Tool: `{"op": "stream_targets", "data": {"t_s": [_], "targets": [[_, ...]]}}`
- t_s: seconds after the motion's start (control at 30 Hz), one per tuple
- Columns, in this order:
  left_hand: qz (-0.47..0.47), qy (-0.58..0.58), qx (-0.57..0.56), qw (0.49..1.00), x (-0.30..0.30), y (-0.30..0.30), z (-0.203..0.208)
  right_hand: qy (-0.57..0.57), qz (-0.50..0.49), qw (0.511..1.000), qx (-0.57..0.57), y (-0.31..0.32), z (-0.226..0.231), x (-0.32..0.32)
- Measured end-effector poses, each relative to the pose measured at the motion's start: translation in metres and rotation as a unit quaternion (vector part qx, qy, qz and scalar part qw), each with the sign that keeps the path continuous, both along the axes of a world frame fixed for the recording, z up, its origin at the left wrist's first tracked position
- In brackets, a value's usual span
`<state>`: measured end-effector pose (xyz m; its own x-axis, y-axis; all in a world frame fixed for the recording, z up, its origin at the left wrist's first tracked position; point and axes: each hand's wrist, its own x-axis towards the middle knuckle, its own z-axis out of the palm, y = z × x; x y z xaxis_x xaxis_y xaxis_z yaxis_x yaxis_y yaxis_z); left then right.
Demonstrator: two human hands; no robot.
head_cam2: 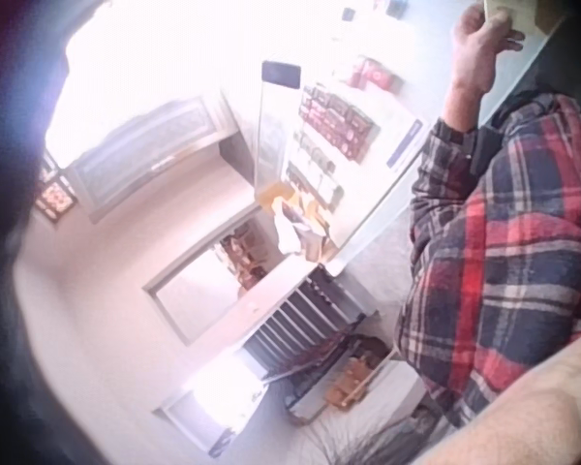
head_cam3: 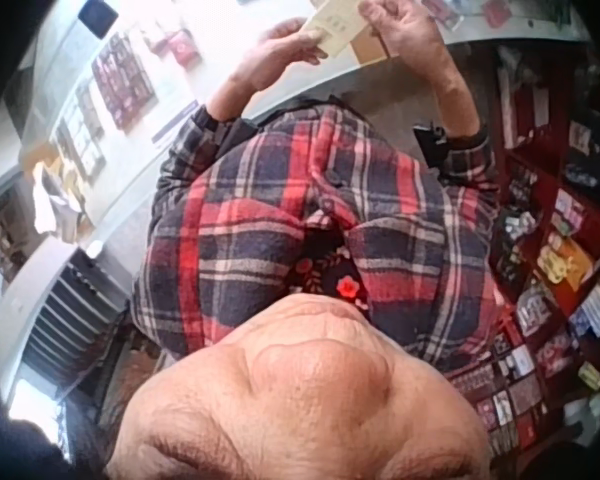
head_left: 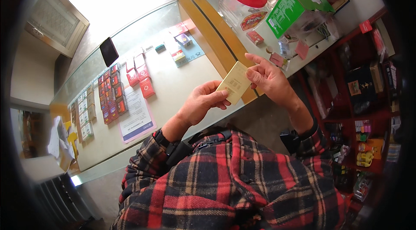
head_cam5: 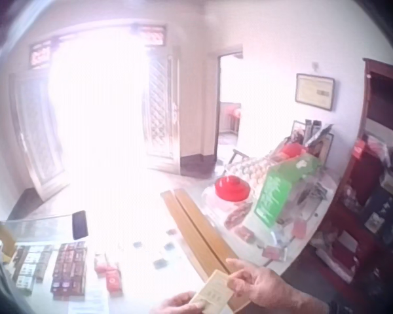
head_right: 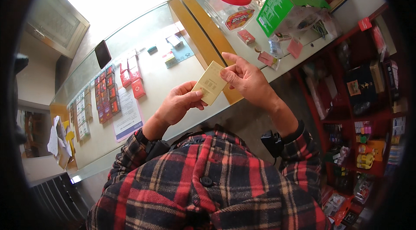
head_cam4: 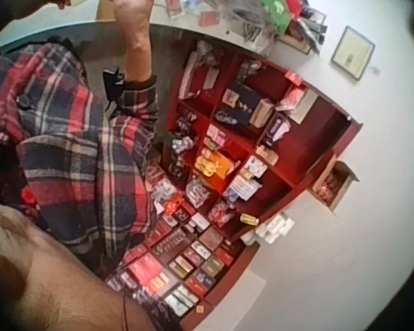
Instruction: The person walks from a shop counter into a bathroom and uses a long-handled brush to scrub a squat toilet. They repeatedly dip the brush into a blue bucket of water and scrub the bowl, then flush the toilet by lifting the cistern lid.
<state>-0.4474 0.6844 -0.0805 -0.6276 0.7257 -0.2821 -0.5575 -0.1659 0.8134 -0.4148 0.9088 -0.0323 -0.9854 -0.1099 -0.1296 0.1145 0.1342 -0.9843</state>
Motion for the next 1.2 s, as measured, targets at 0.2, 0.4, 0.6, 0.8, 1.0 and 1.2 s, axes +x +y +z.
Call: {"op": "stream_targets", "data": {"t_s": [0.2,0.4,0.6,0.8,1.0,1.2], "targets": [[0.018,-0.005,-0.004,1.000,-0.001,0.007,-0.002,-0.031,-0.025,0.999,-0.019,0.004,-0.001,0.005],[0.019,0.015,-0.009,1.000,-0.002,0.010,-0.002,-0.028,-0.039,0.998,-0.041,0.007,-0.004,0.007],[0.024,0.028,-0.019,0.999,-0.002,0.011,-0.004,-0.026,-0.032,0.998,-0.052,0.010,-0.008,0.008],[0.034,0.028,-0.042,0.998,-0.002,0.011,-0.012,-0.073,-0.020,0.992,-0.096,0.012,-0.026,0.013],[0.015,0.054,-0.095,0.994,0.000,0.017,-0.017,-0.111,0.017,0.988,-0.105,0.022,-0.048,0.027],[0.032,0.065,-0.128,0.989,0.009,0.025,-0.025,-0.127,-0.007,0.980,-0.156,0.057,-0.074,0.040]]}}
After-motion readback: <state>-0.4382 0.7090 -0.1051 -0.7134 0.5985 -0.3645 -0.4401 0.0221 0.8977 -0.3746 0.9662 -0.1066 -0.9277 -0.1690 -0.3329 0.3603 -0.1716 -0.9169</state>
